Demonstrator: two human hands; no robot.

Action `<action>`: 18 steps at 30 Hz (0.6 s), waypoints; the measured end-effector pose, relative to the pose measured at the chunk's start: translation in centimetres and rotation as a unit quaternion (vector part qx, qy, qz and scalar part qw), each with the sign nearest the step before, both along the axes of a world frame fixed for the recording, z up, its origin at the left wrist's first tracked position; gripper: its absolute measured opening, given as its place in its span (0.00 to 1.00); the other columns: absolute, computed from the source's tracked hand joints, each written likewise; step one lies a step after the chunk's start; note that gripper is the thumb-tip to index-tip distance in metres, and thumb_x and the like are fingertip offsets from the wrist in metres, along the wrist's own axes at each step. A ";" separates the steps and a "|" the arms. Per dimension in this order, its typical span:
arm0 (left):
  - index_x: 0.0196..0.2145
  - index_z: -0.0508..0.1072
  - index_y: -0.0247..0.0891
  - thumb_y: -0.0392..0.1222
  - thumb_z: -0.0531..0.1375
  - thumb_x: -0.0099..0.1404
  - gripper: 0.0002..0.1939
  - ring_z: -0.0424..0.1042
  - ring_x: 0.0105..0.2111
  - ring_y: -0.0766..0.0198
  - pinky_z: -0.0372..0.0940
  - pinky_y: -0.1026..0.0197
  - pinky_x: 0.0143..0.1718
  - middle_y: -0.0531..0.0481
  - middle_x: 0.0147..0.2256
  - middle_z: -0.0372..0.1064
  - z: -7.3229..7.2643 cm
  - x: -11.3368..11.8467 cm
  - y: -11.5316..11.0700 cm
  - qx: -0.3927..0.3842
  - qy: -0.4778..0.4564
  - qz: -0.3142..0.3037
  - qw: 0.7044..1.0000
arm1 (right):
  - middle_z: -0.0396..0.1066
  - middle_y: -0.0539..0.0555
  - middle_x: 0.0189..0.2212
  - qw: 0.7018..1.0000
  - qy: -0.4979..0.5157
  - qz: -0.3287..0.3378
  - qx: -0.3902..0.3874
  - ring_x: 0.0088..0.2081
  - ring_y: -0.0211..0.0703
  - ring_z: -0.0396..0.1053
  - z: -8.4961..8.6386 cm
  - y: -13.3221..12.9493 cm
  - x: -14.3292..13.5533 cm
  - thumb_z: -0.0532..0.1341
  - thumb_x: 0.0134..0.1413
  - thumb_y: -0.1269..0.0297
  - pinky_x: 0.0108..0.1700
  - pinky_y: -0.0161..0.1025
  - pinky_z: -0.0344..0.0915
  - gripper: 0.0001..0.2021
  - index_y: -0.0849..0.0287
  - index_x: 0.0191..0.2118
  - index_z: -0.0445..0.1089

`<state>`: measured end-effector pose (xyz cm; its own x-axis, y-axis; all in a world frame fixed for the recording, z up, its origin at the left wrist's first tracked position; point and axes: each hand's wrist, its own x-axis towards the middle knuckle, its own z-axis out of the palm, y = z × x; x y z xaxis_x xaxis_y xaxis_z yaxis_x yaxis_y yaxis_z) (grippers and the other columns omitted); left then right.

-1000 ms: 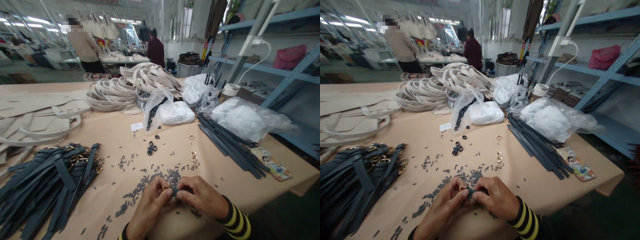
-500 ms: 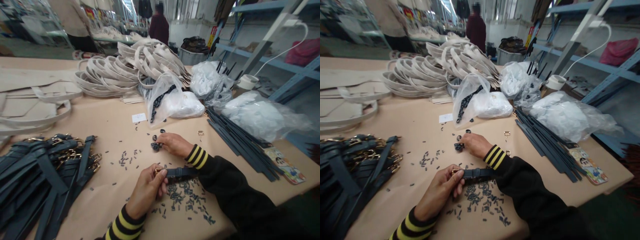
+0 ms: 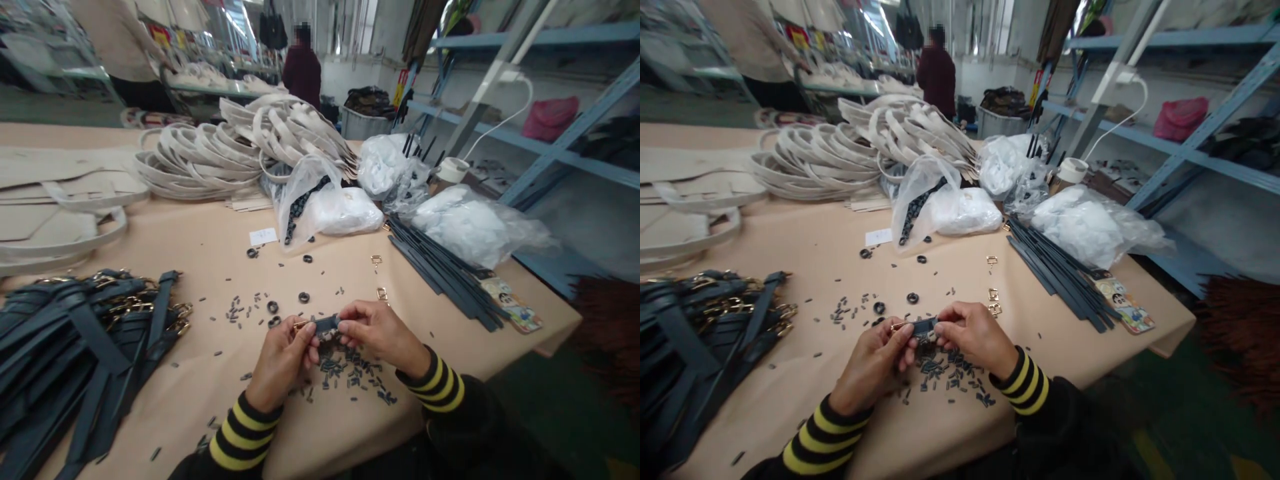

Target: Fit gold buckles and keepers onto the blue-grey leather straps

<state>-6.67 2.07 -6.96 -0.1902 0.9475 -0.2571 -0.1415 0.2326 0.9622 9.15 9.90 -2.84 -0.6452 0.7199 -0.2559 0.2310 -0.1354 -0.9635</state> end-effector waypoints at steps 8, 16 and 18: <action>0.26 0.62 0.34 0.48 0.55 0.60 0.13 0.62 0.15 0.72 0.58 0.69 0.18 0.55 0.16 0.64 1.8 4.9 -3.3 0.037 0.020 0.013 0.999 | 0.68 0.48 0.23 0.993 0.064 -0.093 -0.034 0.25 0.32 0.69 -1.1 -3.9 2.6 0.64 0.43 0.60 0.27 0.28 0.67 0.14 0.65 0.33 0.66; 0.27 0.63 0.36 0.47 0.49 0.64 0.13 0.61 0.18 0.71 0.58 0.66 0.22 0.56 0.18 0.61 2.2 7.9 -5.4 0.080 0.163 0.025 0.983 | 0.67 0.51 0.26 0.991 0.055 -0.065 0.104 0.25 0.32 0.65 0.1 -6.4 4.5 0.62 0.45 0.64 0.30 0.31 0.64 0.08 0.64 0.29 0.69; 0.27 0.63 0.37 0.47 0.46 0.65 0.15 0.61 0.19 0.70 0.57 0.65 0.24 0.56 0.18 0.60 2.2 8.8 -5.9 0.081 0.202 0.036 0.975 | 0.66 0.50 0.26 0.990 0.044 -0.062 0.118 0.25 0.31 0.64 0.4 -6.9 4.8 0.62 0.44 0.66 0.29 0.31 0.63 0.07 0.64 0.30 0.69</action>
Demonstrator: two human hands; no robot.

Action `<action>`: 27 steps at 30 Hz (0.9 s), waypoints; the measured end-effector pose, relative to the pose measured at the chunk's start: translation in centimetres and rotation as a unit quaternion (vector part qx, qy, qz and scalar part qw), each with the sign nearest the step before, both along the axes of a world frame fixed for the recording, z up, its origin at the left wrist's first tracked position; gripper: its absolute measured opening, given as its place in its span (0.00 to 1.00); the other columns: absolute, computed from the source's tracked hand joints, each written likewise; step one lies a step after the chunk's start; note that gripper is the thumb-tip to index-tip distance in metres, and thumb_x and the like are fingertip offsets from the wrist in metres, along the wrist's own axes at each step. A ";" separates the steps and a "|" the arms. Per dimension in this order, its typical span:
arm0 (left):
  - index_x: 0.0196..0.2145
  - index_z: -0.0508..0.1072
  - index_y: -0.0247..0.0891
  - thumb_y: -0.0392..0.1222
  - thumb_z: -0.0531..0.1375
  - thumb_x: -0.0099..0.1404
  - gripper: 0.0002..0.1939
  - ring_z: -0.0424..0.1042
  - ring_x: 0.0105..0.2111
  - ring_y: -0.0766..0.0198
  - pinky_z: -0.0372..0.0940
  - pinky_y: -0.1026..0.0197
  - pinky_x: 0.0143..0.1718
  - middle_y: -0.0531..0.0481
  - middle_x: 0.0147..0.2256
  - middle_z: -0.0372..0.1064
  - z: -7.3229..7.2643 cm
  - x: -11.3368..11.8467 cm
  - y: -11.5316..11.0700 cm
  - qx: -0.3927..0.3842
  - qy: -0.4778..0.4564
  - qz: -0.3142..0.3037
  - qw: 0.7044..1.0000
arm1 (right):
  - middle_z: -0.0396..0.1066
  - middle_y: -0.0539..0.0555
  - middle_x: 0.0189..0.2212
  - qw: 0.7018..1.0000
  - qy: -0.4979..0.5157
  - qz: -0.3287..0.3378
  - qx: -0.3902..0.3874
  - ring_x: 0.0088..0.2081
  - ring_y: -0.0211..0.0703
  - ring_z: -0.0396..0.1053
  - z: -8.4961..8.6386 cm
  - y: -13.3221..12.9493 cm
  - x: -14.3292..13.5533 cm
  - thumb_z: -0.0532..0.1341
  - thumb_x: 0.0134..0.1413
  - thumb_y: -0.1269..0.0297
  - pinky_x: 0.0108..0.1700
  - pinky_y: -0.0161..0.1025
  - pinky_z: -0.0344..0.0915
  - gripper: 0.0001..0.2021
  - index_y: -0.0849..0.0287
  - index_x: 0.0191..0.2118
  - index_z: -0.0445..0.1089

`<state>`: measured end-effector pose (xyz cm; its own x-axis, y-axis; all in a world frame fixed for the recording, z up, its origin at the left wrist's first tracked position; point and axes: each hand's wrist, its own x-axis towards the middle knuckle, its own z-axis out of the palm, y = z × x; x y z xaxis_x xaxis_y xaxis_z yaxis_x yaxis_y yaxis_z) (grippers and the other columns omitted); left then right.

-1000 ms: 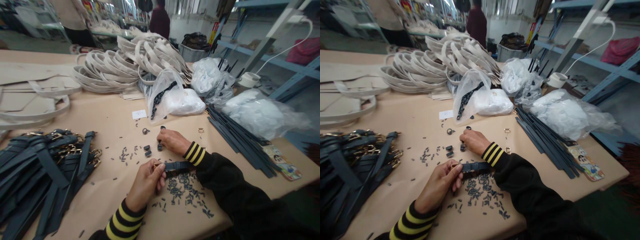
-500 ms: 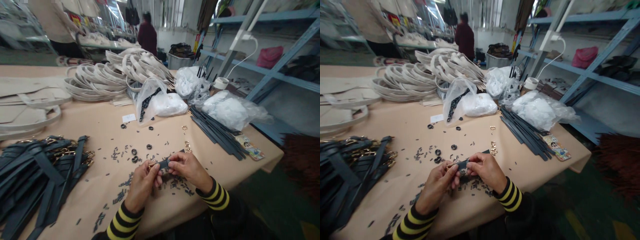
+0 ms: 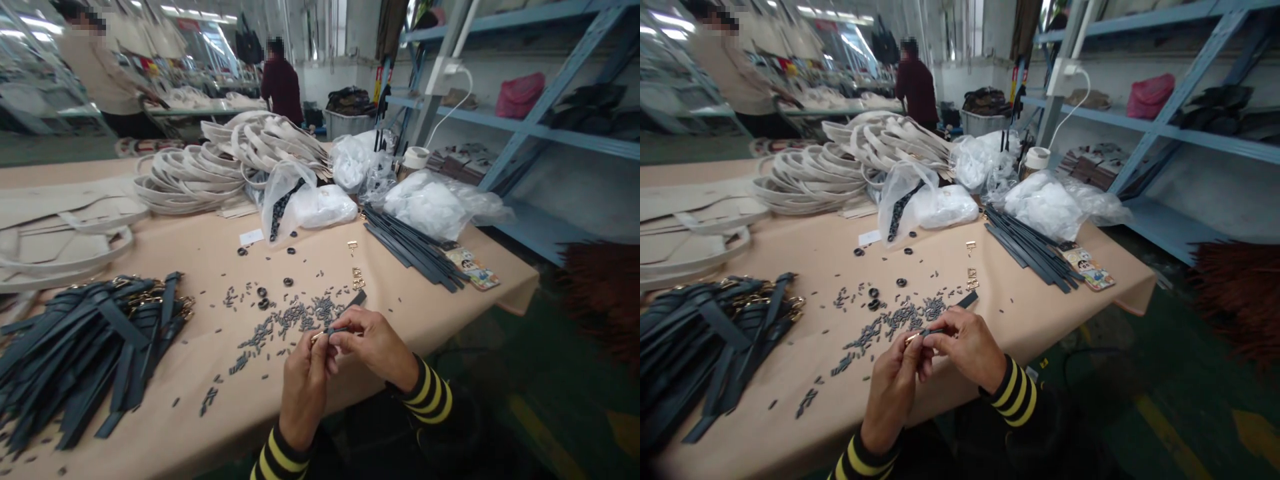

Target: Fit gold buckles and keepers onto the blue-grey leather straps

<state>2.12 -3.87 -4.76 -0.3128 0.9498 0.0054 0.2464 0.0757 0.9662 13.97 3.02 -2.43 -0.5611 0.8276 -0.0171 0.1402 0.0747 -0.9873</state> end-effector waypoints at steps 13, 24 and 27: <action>0.30 0.63 0.37 0.49 0.53 0.61 0.11 0.59 0.18 0.70 0.55 0.66 0.22 0.58 0.17 0.57 1.7 0.0 -1.3 -0.028 0.089 -0.107 0.990 | 0.70 0.50 0.31 0.989 -0.077 0.036 0.121 0.34 0.34 0.66 1.7 -2.1 2.2 0.58 0.48 0.74 0.36 0.30 0.61 0.07 0.62 0.36 0.69; 0.26 0.60 0.36 0.50 0.53 0.60 0.14 0.53 0.15 0.74 0.51 0.69 0.18 0.59 0.15 0.54 0.5 -0.4 -1.2 -0.098 -0.044 -0.127 0.986 | 0.70 0.56 0.33 0.933 -0.256 0.111 0.229 0.37 0.42 0.67 2.2 0.1 5.7 0.55 0.55 0.60 0.40 0.38 0.61 0.11 0.62 0.37 0.67; 0.28 0.60 0.36 0.50 0.53 0.60 0.14 0.52 0.15 0.74 0.50 0.70 0.17 0.60 0.15 0.54 0.3 -0.3 -1.1 -0.117 -0.059 -0.146 0.981 | 0.68 0.51 0.22 0.921 -0.280 0.263 0.068 0.23 0.34 0.65 1.9 0.7 6.3 0.51 0.57 0.61 0.28 0.31 0.60 0.12 0.63 0.29 0.64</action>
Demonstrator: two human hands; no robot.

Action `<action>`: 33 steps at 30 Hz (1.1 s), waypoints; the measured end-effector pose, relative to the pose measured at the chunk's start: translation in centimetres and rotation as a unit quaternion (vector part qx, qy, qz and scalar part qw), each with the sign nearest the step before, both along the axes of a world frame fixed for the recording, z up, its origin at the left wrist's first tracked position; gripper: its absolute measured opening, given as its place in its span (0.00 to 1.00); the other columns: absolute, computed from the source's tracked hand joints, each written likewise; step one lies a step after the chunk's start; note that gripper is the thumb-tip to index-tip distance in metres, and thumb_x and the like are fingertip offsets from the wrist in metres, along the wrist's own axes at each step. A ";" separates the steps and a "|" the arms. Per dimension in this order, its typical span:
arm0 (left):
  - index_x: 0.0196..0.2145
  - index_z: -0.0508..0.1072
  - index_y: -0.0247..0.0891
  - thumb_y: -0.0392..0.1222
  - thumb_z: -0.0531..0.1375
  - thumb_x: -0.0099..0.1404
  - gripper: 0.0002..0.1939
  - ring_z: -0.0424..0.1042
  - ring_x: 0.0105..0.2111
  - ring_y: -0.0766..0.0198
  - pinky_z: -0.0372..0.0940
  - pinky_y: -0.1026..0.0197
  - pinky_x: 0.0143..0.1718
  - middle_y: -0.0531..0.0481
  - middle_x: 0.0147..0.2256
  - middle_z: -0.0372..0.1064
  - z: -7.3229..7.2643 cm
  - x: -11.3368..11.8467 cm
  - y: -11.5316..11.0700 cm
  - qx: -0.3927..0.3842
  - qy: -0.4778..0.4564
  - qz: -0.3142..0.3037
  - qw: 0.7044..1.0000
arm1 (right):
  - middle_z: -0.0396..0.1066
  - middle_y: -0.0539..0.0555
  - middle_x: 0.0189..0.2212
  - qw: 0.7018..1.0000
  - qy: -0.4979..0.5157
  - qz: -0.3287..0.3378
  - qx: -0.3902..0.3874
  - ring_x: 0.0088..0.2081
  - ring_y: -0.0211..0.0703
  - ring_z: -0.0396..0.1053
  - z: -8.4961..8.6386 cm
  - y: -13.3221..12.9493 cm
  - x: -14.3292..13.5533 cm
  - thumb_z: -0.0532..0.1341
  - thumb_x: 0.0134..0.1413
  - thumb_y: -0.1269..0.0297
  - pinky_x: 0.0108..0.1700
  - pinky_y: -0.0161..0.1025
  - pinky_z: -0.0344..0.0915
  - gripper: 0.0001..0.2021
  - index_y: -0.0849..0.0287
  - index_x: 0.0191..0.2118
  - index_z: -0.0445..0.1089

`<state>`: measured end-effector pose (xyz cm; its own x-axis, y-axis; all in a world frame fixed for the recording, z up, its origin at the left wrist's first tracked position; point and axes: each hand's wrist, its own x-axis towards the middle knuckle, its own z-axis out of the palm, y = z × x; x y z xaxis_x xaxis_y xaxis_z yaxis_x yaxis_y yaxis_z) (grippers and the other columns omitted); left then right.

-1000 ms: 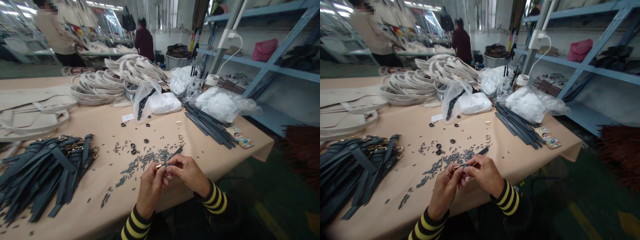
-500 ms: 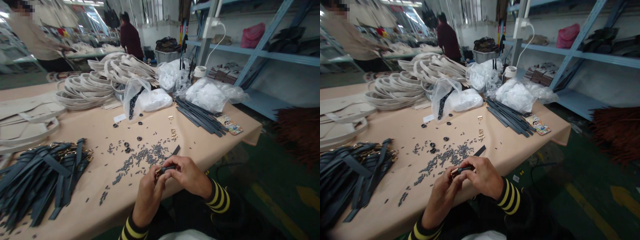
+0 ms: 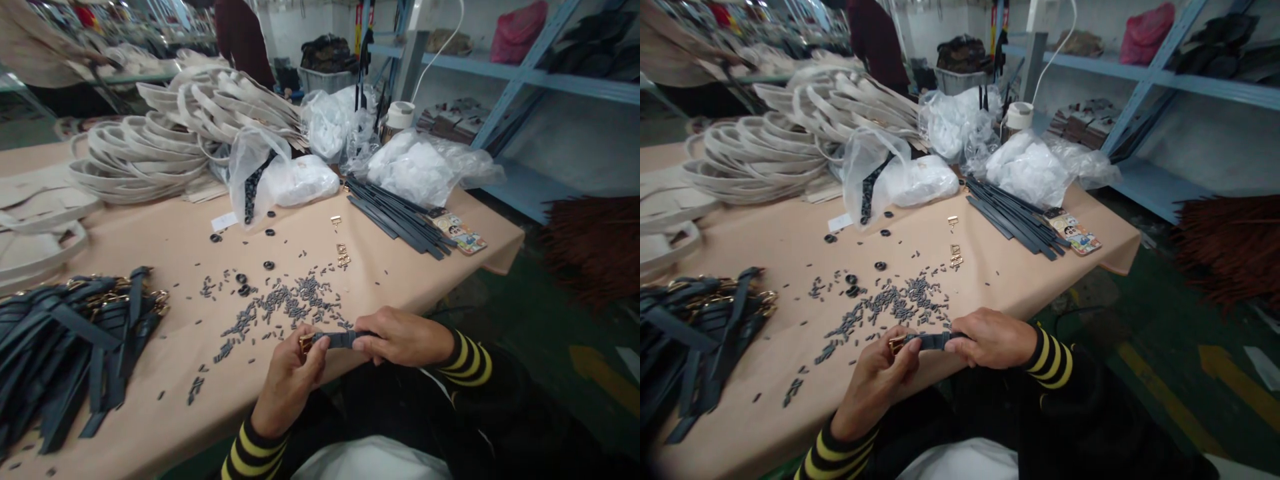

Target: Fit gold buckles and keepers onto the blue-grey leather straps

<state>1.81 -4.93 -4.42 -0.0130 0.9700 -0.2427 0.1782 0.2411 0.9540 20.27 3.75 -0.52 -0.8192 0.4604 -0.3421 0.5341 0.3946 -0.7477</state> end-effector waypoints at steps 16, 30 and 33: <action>0.27 0.64 0.35 0.45 0.52 0.61 0.10 0.55 0.22 0.70 0.53 0.67 0.24 0.56 0.21 0.56 -0.5 -0.6 0.8 0.020 0.104 -0.055 0.993 | 0.57 0.46 0.17 0.997 0.063 0.015 -0.031 0.20 0.28 0.55 -0.9 -0.2 -0.6 0.49 0.58 0.68 0.25 0.27 0.52 0.12 0.63 0.24 0.60; 0.27 0.63 0.36 0.43 0.51 0.61 0.09 0.59 0.23 0.69 0.54 0.65 0.27 0.55 0.22 0.59 -0.4 -0.4 0.0 0.080 0.165 -0.051 0.982 | 0.62 0.48 0.19 0.996 0.052 -0.003 -0.071 0.21 0.29 0.60 -1.4 -1.3 -1.1 0.46 0.59 0.69 0.27 0.28 0.57 0.12 0.63 0.27 0.62; 0.28 0.62 0.36 0.44 0.50 0.62 0.10 0.59 0.23 0.69 0.54 0.65 0.27 0.55 0.22 0.58 -0.3 -0.3 -0.1 0.078 0.168 -0.061 0.981 | 0.59 0.47 0.18 0.996 0.080 -0.017 -0.030 0.22 0.29 0.57 -1.5 -1.4 -1.2 0.48 0.58 0.68 0.28 0.28 0.54 0.14 0.63 0.22 0.59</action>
<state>1.50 -5.02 -4.72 0.0522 0.9943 -0.0924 0.5077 0.0533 0.8599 19.09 2.34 -2.01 -0.8503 0.4706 -0.2355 0.4174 0.3306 -0.8464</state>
